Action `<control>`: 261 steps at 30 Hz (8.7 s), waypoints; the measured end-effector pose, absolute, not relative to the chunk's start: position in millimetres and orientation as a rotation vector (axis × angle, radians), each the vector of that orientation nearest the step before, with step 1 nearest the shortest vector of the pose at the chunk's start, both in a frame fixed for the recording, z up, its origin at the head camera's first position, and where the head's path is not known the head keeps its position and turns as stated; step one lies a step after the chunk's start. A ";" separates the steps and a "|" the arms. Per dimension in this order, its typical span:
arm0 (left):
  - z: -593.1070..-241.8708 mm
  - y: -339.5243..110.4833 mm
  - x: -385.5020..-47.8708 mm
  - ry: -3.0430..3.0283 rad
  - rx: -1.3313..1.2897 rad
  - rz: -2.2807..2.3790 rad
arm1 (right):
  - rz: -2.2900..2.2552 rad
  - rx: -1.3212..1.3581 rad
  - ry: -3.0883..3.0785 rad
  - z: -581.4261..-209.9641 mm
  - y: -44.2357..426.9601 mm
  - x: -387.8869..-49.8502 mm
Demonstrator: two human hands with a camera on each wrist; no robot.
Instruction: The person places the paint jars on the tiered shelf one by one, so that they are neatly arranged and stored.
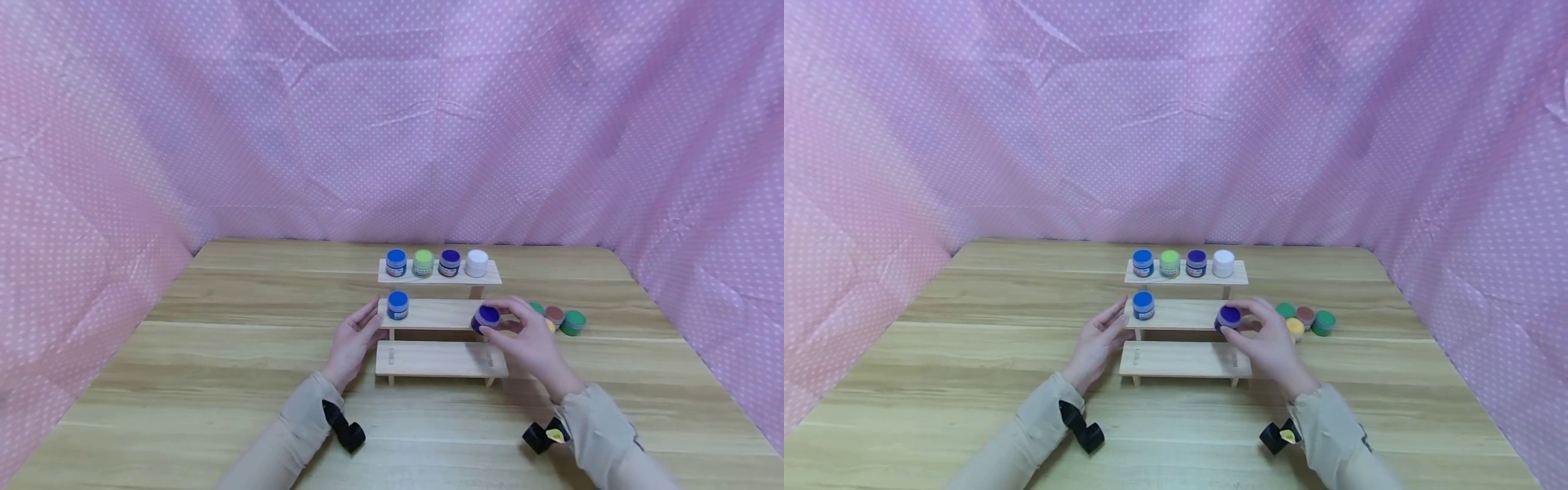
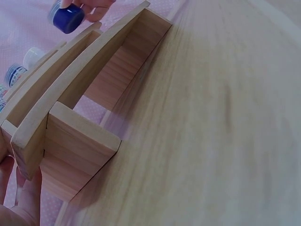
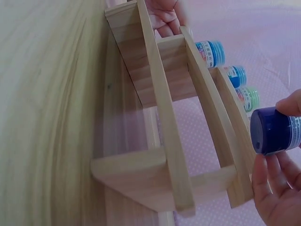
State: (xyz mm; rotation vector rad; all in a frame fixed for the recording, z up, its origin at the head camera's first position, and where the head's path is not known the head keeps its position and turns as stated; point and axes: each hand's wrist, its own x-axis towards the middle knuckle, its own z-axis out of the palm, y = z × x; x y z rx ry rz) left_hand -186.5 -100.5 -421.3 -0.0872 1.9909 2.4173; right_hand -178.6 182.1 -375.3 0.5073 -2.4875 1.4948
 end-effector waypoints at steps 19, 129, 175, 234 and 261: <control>-421.9 -101.4 -187.2 1.995 -0.105 2.406 | 1.580 0.539 -2.527 -368.8 140.9 -191.5; -423.8 -103.0 -187.5 2.007 -0.091 2.428 | 1.659 0.554 -2.555 -367.3 117.5 -202.9; -425.6 -100.4 -188.5 1.998 -0.090 2.430 | 1.482 0.607 -2.447 -392.1 206.7 -165.1; -422.3 -99.0 -186.4 2.011 -0.108 2.431 | 1.202 0.173 -2.617 -400.7 325.0 -184.0; -424.5 -99.1 -186.9 1.962 -0.110 2.456 | 0.989 0.372 -2.918 -399.7 329.4 -210.5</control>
